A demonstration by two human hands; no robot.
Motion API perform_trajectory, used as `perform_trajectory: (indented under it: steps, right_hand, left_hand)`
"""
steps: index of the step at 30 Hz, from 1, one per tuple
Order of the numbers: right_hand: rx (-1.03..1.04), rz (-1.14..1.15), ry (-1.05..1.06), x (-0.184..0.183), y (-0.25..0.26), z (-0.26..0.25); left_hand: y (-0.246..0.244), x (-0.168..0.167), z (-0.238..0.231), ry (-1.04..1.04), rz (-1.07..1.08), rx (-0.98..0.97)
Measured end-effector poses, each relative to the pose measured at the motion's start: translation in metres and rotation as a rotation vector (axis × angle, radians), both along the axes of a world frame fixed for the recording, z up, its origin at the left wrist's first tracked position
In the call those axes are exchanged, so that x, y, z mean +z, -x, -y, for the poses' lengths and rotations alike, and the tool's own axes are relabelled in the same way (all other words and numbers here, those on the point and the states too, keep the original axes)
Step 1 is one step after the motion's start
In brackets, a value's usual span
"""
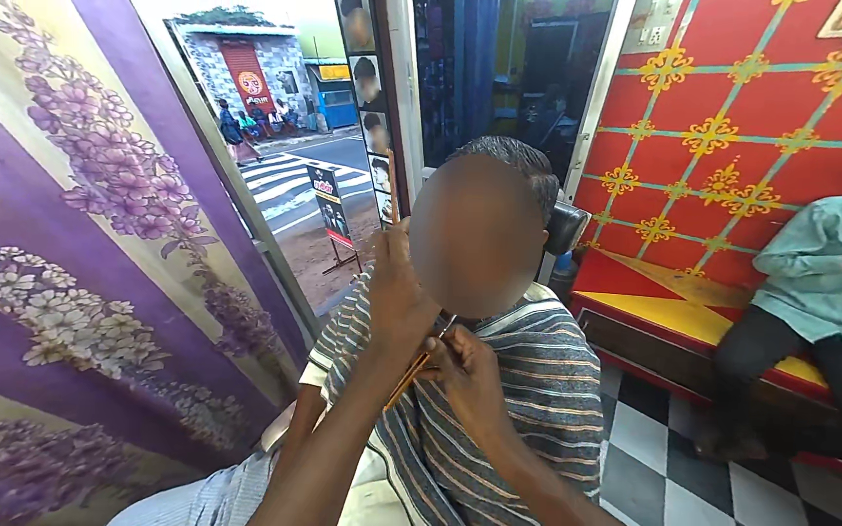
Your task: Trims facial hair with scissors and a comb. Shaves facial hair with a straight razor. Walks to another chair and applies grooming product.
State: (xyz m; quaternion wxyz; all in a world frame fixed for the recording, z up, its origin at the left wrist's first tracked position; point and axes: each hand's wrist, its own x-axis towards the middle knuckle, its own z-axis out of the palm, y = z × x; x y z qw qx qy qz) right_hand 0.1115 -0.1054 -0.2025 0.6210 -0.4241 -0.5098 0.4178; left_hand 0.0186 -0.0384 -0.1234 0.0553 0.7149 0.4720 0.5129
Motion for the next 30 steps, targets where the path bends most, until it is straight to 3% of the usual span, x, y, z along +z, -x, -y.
perform_trajectory:
  steps: [10, 30]
  right_hand:
    - [-0.103, 0.044, 0.034, 0.006, 0.009, -0.024]
    - [-0.086, 0.026, 0.069, 0.005, 0.008, -0.028]
  left_hand:
    - [-0.005, -0.007, -0.006, 0.024, -0.043, -0.01]
    - [-0.003, -0.012, -0.011, 0.009, -0.039, -0.011]
